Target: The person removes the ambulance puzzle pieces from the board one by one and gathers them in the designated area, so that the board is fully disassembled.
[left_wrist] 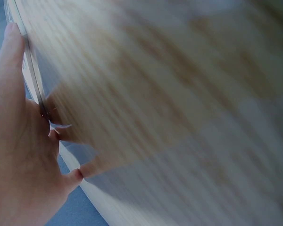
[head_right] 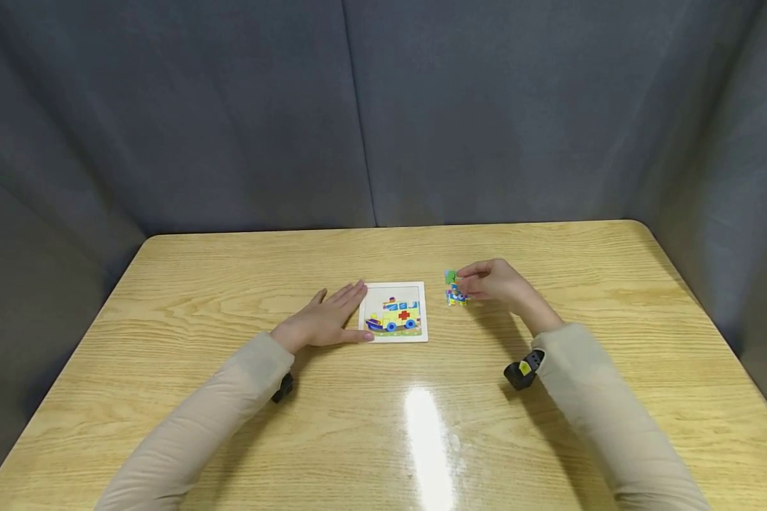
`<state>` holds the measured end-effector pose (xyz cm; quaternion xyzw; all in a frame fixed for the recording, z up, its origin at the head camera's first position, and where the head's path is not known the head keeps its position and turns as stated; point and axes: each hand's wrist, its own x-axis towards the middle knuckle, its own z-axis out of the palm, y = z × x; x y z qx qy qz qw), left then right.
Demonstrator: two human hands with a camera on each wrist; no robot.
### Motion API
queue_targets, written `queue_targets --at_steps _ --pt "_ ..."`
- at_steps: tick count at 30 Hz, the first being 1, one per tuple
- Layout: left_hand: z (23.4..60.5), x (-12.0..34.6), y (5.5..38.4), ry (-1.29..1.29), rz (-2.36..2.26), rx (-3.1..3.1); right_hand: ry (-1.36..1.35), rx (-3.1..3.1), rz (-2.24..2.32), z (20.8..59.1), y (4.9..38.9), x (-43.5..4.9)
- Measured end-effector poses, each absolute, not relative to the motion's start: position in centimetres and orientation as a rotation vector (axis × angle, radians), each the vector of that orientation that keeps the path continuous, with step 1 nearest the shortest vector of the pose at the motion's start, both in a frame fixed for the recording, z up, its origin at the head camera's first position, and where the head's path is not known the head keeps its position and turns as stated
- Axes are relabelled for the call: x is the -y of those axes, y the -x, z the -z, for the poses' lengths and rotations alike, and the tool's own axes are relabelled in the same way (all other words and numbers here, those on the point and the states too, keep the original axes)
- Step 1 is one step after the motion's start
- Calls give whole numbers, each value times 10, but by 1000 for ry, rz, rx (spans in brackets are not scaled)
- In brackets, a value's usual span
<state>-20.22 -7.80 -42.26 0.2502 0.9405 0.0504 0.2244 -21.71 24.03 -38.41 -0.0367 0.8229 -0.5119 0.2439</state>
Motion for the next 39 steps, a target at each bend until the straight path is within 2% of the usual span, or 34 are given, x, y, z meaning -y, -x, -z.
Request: queue_targets --at_steps 21,31,39 --pt "419 80 201 -666 -165 -2588 437 -2373 1170 399 216 -151" --pt "420 79 204 -685 -157 -2593 672 -2441 911 403 220 -137" --pt "423 78 203 -696 -145 -2597 704 -2461 871 407 222 -135"
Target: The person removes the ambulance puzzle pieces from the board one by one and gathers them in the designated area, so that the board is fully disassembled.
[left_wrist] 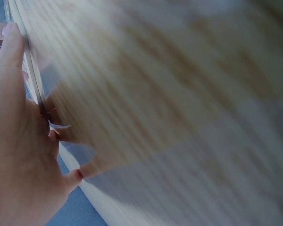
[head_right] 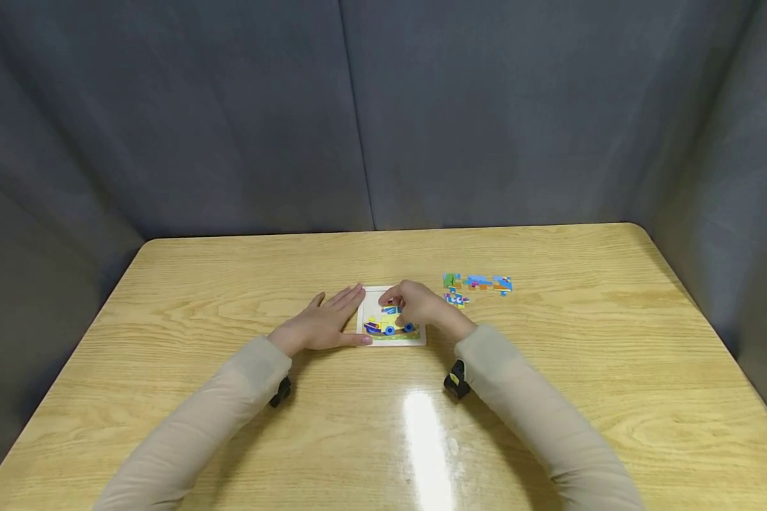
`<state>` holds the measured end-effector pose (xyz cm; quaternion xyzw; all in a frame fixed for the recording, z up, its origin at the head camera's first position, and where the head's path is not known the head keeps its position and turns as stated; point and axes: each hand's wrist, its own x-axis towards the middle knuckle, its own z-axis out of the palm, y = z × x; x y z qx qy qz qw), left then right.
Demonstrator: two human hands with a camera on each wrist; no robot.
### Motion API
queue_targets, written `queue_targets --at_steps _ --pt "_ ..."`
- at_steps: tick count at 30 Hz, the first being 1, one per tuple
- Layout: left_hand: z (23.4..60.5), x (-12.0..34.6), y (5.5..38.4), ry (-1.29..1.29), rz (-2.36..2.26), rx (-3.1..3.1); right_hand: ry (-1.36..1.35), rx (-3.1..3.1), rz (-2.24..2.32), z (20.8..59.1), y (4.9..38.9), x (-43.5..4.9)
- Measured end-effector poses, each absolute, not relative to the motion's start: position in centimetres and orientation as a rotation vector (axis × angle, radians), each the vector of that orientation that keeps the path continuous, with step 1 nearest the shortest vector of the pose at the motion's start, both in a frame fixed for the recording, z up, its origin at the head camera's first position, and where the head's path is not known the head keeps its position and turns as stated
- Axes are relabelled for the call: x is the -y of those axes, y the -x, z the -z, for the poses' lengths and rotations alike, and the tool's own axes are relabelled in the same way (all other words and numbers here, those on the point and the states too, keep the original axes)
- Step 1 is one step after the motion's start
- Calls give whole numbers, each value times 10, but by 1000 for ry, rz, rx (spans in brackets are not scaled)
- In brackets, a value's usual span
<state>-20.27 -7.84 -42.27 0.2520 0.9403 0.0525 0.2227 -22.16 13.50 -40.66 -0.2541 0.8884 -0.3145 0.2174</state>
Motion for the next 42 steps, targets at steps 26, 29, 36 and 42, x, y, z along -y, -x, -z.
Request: queue_targets --at_steps 26,29,36,42 --pt "423 77 203 -702 -132 -2588 712 -2473 995 411 214 -138" --pt "422 77 202 -697 -129 -2590 724 -2507 975 410 213 -137" --pt "420 78 201 -679 -149 -2589 772 -2599 902 406 209 -134" --pt "420 78 201 -684 -147 -2592 740 -2587 946 404 208 -134"
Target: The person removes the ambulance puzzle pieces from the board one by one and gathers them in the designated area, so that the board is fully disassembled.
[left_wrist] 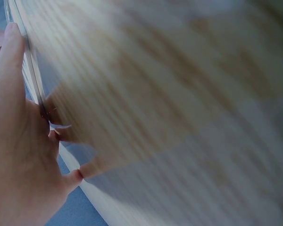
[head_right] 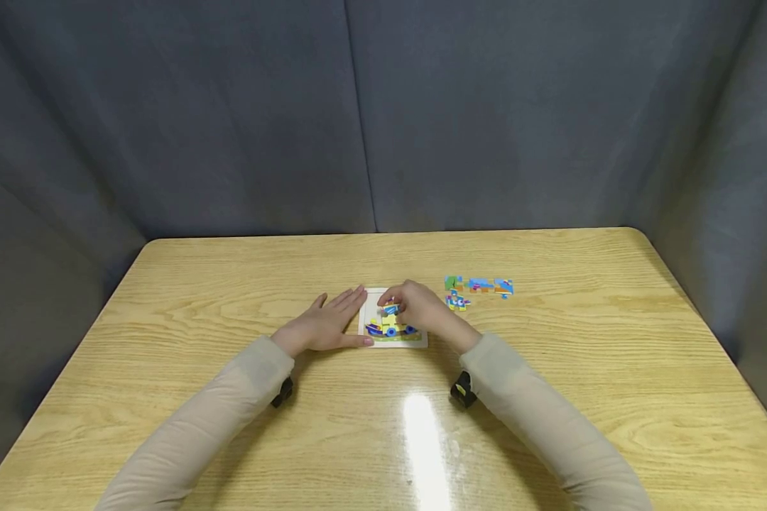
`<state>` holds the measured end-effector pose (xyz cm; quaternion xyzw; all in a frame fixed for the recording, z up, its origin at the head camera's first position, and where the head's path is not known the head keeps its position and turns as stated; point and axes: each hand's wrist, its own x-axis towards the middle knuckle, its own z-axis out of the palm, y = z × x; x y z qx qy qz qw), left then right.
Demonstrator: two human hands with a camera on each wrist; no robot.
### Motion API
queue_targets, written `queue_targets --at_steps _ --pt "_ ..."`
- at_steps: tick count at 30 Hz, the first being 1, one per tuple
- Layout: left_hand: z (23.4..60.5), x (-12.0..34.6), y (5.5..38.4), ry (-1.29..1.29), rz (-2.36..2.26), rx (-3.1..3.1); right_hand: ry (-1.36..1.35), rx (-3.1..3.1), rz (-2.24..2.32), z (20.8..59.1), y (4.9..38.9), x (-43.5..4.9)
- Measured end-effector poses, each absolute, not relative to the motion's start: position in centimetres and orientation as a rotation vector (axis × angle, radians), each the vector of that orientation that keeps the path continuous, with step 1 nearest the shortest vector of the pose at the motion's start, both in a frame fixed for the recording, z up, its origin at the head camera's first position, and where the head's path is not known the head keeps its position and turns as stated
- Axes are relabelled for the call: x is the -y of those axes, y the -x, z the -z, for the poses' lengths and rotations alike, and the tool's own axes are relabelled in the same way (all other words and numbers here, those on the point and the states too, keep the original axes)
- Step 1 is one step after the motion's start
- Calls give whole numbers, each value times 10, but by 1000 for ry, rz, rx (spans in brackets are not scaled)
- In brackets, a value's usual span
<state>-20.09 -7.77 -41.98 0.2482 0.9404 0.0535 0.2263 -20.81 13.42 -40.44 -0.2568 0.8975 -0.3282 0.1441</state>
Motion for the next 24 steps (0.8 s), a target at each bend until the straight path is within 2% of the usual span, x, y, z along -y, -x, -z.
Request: queue_targets --at_steps 11,24 --pt "420 78 201 -688 -138 -2591 634 -2588 1070 402 203 -143" --pt "421 79 201 -705 -135 -2603 341 -2577 1228 392 204 -187"
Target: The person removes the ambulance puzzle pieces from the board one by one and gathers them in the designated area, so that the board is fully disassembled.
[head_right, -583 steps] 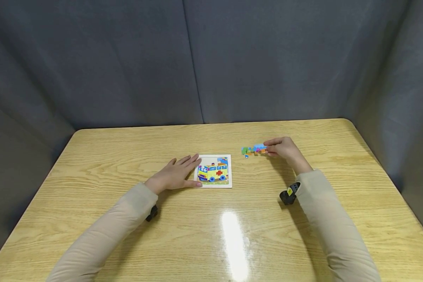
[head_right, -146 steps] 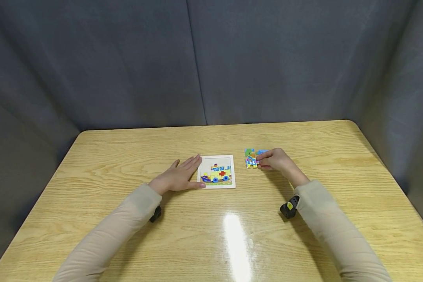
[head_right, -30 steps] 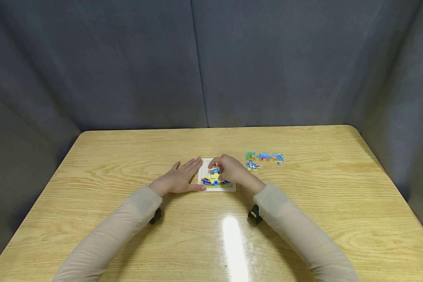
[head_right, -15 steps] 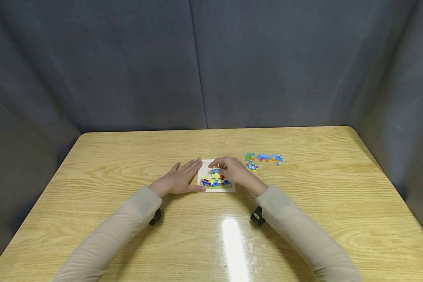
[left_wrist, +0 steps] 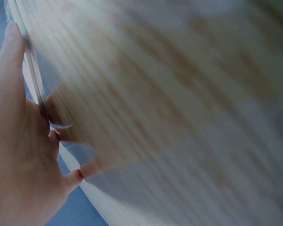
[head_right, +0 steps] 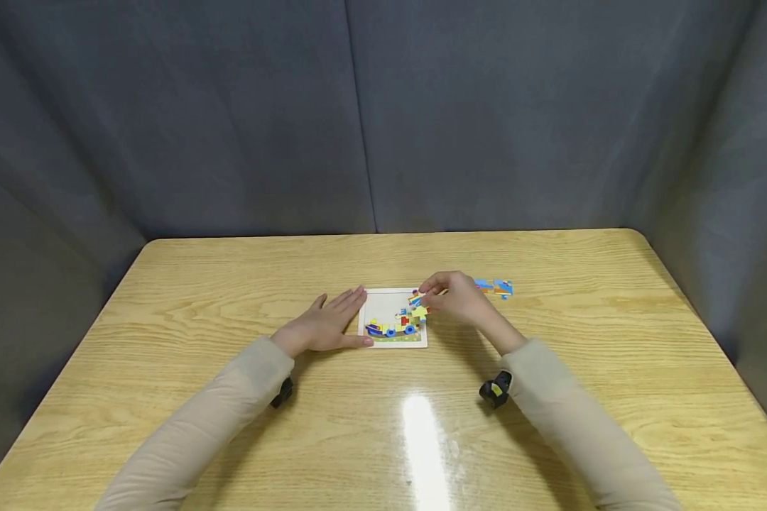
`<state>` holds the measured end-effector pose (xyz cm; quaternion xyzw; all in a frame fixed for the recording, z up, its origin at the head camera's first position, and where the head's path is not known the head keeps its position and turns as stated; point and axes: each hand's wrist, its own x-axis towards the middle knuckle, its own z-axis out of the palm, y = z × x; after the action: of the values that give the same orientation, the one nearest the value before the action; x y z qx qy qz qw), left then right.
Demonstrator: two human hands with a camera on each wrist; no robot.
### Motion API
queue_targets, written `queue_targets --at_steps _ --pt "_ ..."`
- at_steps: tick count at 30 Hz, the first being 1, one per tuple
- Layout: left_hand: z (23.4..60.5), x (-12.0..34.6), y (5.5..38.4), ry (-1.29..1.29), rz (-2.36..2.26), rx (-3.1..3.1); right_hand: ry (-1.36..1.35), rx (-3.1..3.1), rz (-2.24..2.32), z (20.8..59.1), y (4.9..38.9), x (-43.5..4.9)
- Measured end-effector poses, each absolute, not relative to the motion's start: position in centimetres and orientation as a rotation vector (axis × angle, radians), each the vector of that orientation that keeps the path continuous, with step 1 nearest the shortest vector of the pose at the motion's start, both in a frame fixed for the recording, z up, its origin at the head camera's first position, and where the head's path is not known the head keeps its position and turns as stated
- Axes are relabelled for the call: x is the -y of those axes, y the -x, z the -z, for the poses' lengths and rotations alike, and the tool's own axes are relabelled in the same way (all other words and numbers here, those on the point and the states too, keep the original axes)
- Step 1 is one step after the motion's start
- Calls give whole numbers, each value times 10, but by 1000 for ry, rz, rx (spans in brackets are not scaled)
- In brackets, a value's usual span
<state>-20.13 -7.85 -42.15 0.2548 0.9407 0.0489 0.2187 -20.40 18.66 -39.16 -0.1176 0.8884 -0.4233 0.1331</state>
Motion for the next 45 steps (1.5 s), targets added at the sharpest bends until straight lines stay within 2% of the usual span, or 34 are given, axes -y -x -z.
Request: queue_targets --at_steps 27,45 --pt "421 77 202 -706 -129 -2602 54 -2504 1384 388 202 -253" --pt "421 78 201 -696 -135 -2591 -52 -2407 1424 402 210 -281"
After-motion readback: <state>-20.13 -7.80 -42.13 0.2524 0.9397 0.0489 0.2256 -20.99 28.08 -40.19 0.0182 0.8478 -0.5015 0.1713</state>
